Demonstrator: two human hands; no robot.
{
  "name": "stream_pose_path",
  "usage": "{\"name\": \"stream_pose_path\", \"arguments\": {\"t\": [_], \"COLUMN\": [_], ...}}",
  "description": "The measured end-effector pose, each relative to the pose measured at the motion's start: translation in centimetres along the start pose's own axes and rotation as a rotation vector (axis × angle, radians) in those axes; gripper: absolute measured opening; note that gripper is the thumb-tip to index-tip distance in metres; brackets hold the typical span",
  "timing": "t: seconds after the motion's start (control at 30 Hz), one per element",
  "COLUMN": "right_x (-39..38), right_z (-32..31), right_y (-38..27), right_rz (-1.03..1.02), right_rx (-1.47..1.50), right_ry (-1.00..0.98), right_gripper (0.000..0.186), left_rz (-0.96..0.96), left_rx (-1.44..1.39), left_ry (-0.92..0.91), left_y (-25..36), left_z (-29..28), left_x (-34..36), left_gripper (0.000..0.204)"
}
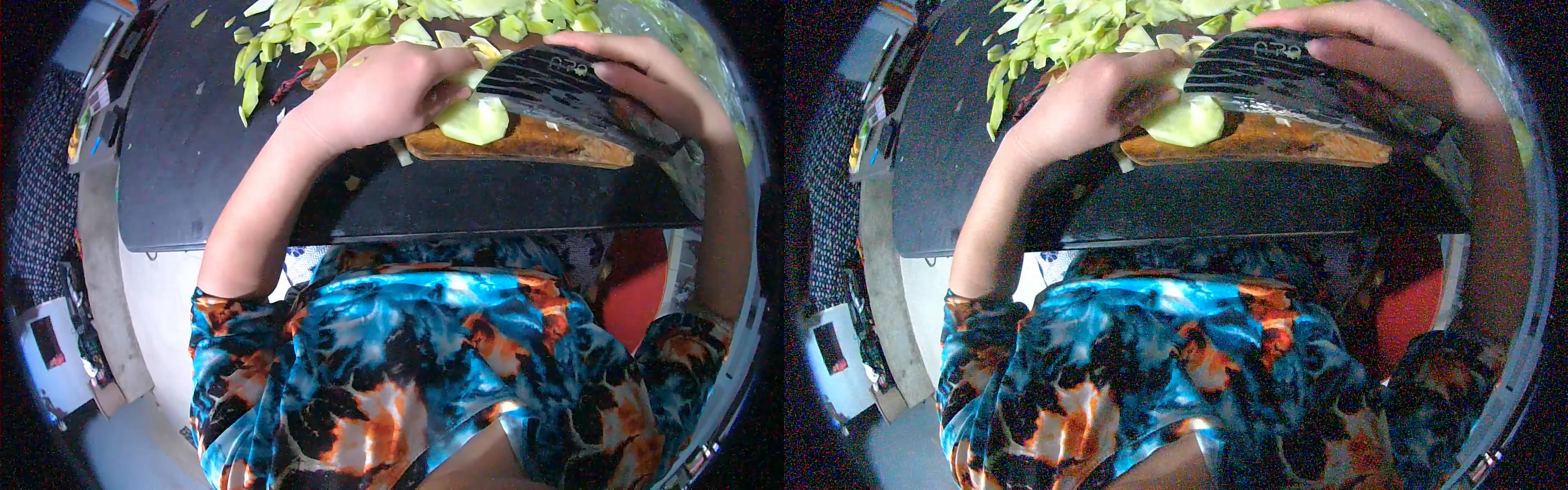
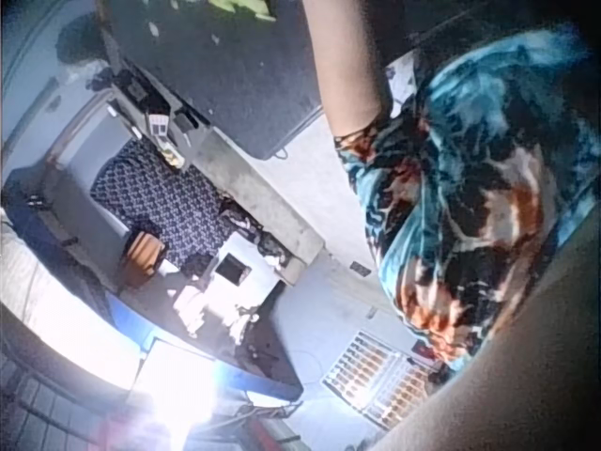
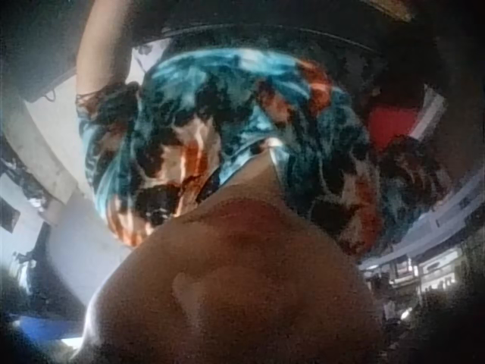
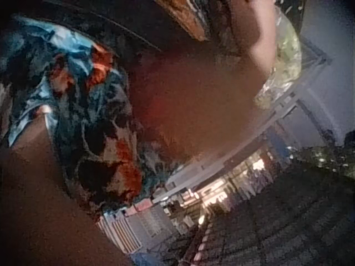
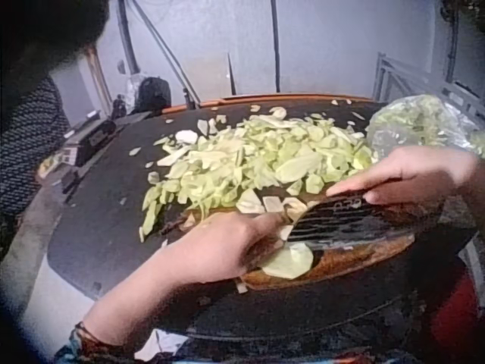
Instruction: The person peels and slices chayotes on a cutting board using a knife, then retrieves another chayote from a plastic bag and chops it into pieces.
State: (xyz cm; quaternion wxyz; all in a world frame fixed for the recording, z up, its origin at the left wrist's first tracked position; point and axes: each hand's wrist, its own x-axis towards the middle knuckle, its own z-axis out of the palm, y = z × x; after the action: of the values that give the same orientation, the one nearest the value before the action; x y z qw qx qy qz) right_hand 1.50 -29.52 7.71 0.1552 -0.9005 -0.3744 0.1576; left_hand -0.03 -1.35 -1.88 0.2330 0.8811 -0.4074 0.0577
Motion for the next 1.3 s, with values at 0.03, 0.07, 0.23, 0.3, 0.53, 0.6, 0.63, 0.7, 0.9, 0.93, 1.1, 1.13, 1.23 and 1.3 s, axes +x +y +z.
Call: {"name": "stream_pose_path", "arguments": {"t": [0.03, 0.07, 0.23, 0.3, 0.53, 0.6, 0.63, 0.7, 0.9, 0.93, 1.1, 1.13, 1.23, 1.3], "right_x": [-0.3, -0.7, -5.7, -7.7, -7.5, -7.1, -7.0, -6.9, -6.8, -6.8, -6.9, -7.0, -7.1, -7.2], "right_z": [0.1, 0.3, 2.8, 5.0, 9.9, 10.5, 10.5, 10.4, 10.6, 10.6, 10.8, 10.8, 10.8, 10.7], "right_y": [0.1, 0.0, -2.8, -3.6, -5.0, -5.5, -5.6, -5.7, -5.5, -5.4, -5.0, -4.9, -4.7, -4.8], "right_rz": [0.0, 0.019, 0.178, 0.166, 0.117, 0.105, 0.102, 0.095, 0.106, 0.108, 0.098, 0.099, 0.087, 0.077], "right_rx": [0.015, 0.043, 0.004, -0.122, -0.432, -0.444, -0.442, -0.471, -0.496, -0.495, -0.477, -0.476, -0.457, -0.444], "right_ry": [0.023, 0.051, 0.17, 0.242, 0.365, 0.382, 0.384, 0.343, 0.377, 0.377, 0.429, 0.43, 0.437, 0.436], "right_gripper": [0.038, 0.038, 0.043, 0.051, 0.047, 0.061, 0.061, 0.059, 0.059, 0.059, 0.057, 0.057, 0.057, 0.056], "left_rz": [-0.01, -0.012, -0.168, -0.179, -0.259, -0.25, -0.279, -0.309, -0.283, -0.279, -0.328, -0.274, -0.244, -0.268], "left_rx": [0.004, 0.003, -0.084, -0.111, -0.184, -0.156, -0.182, -0.208, -0.168, -0.178, -0.195, -0.197, -0.21, -0.222], "left_ry": [-0.001, -0.001, 0.01, -0.015, -0.095, -0.087, -0.115, -0.144, -0.178, -0.164, -0.202, -0.19, -0.189, -0.201], "left_y": [0.0, 0.0, 0.2, 0.4, 0.3, 0.5, 0.7, 0.5, 0.3, 0.2, -0.1, -0.2, 0.4, 0.7], "left_z": [-0.1, -0.2, -0.5, -0.8, -0.8, -1.1, -1.3, -1.3, -1.5, -1.4, -1.1, -1.2, -1.6, -1.7], "left_x": [-0.1, -0.2, -0.4, 0.0, 0.3, 0.3, 0.4, 0.5, 0.5, 0.5, 0.9, 1.0, 1.1, 1.1], "left_gripper": [0.03, 0.03, 0.033, 0.033, 0.035, 0.035, 0.036, 0.037, 0.04, 0.04, 0.041, 0.041, 0.04, 0.04]}}
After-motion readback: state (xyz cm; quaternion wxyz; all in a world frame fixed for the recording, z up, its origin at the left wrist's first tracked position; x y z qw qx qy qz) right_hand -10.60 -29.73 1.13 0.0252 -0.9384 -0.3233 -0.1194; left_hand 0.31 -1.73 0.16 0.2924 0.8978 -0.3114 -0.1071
